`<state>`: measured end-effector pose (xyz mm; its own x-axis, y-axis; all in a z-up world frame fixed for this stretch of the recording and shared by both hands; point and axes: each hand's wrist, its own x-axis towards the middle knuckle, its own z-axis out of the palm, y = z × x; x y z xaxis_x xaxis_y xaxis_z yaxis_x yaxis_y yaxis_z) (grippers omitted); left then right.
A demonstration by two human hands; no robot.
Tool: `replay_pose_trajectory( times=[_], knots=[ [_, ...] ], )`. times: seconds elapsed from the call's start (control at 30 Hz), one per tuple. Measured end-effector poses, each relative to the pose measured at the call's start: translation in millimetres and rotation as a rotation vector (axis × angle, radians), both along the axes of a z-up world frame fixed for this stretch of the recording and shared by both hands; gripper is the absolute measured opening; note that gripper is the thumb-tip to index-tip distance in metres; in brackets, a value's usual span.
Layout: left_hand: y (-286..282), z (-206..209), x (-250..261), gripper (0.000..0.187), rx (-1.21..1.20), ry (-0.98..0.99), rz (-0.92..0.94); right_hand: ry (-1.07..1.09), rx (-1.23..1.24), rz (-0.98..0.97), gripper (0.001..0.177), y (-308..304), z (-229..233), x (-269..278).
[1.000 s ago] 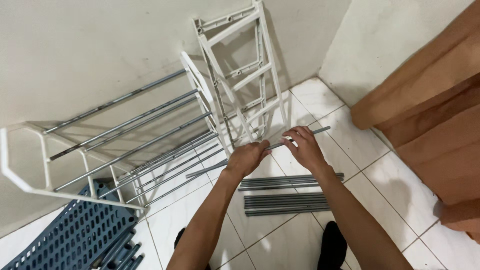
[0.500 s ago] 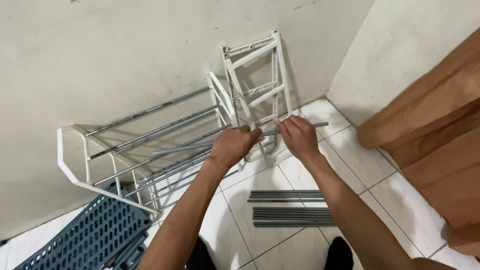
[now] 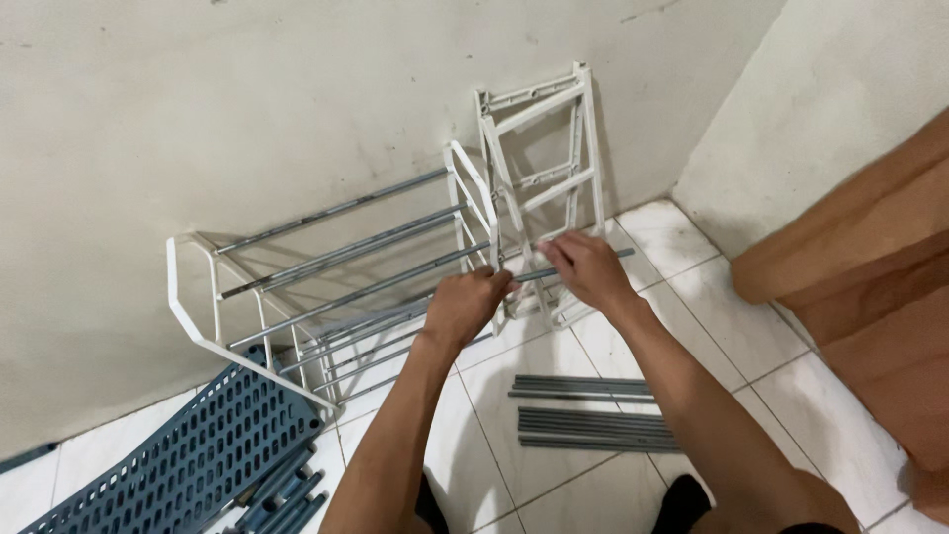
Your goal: The person assembles a white plastic and metal rack by inserting metal rods into the side frames. They handle multiple rods and frames, connecting them to form a multi-tier structure.
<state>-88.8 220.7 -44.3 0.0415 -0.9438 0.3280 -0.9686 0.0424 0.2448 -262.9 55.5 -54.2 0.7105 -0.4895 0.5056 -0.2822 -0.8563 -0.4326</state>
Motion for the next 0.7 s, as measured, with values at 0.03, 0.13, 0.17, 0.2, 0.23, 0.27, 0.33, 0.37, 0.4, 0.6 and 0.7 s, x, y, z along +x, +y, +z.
replay_pose_trajectory(
  times=[0.03, 0.13, 0.17, 0.2, 0.23, 0.27, 0.33, 0.37, 0.4, 0.6, 0.7],
  knots=[
    [1, 0, 1, 0.029, -0.006, 0.018, 0.02, -0.042, 0.079, -0.06, 0.027, -6, 2, 9],
    [9, -1, 14, 0.024, -0.023, 0.067, 0.04, -0.149, 0.26, -0.148, 0.026, -31, 6, 41],
    [12, -1, 17, 0.023, -0.017, 0.089, 0.03, -0.175, 0.278, -0.12, 0.026, -40, 5, 55],
    [15, -1, 21, 0.024, -0.012, 0.11, 0.02, -0.202, 0.296, -0.092, 0.026, -50, 4, 68],
    [17, 0, 25, 0.029, -0.007, 0.13, 0.01, -0.167, 0.319, -0.119, 0.028, -60, 1, 80],
    [20, -1, 27, 0.028, 0.023, 0.143, 0.019, -0.132, 0.343, -0.146, 0.031, -68, -4, 94],
    [25, -1, 31, 0.026, 0.083, 0.167, 0.039, -0.107, 0.285, -0.168, 0.039, -84, -14, 117],
    [26, 0, 33, 0.026, 0.09, 0.173, 0.046, -0.118, 0.201, -0.162, 0.044, -91, -18, 128],
    [27, -1, 34, 0.025, 0.099, 0.182, 0.054, -0.127, 0.12, -0.157, 0.049, -95, -22, 137],
    [32, -5, 42, 0.028, 0.128, 0.219, 0.085, -0.026, 0.476, -0.258, 0.071, -97, -14, 163],
    [33, -2, 44, 0.029, 0.164, 0.214, 0.093, 0.032, 0.546, -0.325, 0.061, -92, 1, 149]
  ],
)
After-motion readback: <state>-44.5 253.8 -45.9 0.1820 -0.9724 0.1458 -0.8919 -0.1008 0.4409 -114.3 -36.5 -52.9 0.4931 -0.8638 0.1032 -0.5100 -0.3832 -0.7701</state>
